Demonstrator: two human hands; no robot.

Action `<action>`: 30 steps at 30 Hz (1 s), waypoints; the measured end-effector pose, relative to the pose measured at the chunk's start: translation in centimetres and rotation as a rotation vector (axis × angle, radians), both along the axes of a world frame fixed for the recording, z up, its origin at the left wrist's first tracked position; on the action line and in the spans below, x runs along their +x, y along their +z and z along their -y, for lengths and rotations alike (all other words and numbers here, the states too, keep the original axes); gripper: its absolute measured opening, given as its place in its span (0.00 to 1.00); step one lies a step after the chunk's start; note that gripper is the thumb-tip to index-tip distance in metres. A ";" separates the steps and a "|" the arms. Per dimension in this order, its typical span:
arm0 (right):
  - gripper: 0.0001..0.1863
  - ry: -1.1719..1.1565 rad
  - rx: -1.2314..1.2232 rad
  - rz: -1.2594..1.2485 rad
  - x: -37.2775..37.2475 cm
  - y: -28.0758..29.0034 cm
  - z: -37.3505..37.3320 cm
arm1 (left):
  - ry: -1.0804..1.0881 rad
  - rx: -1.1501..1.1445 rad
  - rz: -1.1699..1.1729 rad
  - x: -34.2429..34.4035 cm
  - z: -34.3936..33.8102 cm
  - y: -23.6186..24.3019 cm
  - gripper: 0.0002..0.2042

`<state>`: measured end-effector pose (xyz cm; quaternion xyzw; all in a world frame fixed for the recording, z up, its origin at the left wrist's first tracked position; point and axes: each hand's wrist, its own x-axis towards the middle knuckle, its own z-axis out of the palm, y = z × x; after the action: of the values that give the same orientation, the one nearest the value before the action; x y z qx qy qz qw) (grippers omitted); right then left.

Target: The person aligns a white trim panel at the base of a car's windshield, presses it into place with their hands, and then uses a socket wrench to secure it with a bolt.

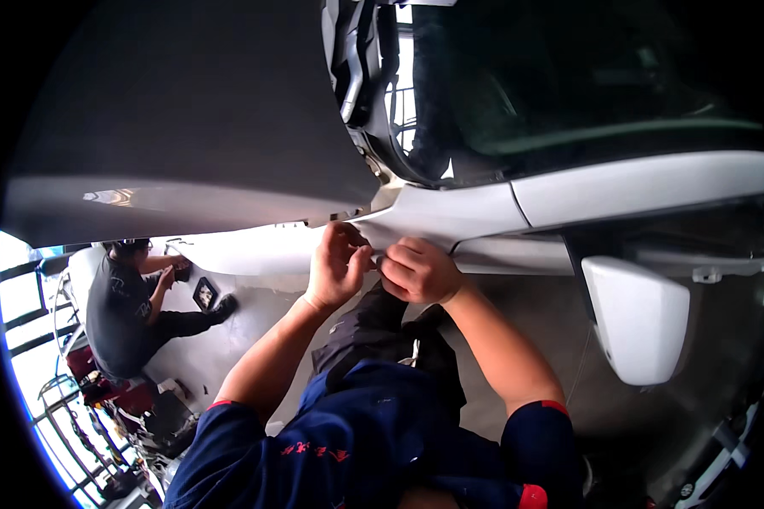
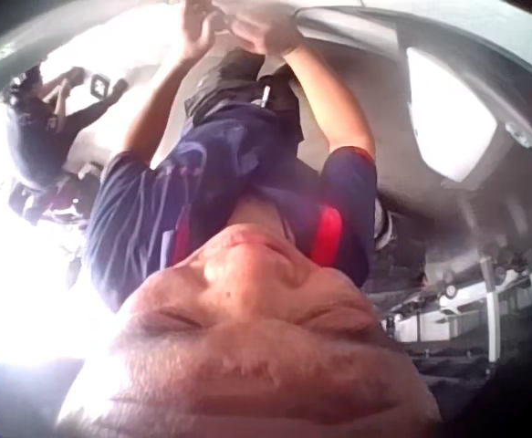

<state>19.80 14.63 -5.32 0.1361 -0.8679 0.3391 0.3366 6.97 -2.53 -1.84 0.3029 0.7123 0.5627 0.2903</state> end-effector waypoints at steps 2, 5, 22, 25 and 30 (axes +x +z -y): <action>0.10 0.002 -0.014 0.014 0.1 0.6 0.0 | 0.073 0.067 0.414 -0.5 -1.0 1.8 0.09; 0.11 0.007 -0.025 0.094 0.1 1.5 0.1 | -0.043 -0.241 0.545 -2.8 -2.0 1.2 0.13; 0.06 0.047 -0.303 0.675 -1.3 8.3 -3.7 | -0.135 -0.034 0.182 -1.0 -3.2 -0.4 0.28; 0.10 -0.126 -0.361 0.725 -0.6 15.1 -6.5 | -0.034 -0.275 0.485 -0.4 -2.8 1.0 0.27; 0.06 -0.282 -0.022 0.941 -4.4 20.0 -12.7 | 0.005 -0.149 0.376 0.5 -2.6 -0.3 0.25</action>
<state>15.42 27.30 14.66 -0.1543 -0.9321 0.3241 -0.0482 7.46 0.02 -2.09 0.1684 0.6860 0.5556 0.4385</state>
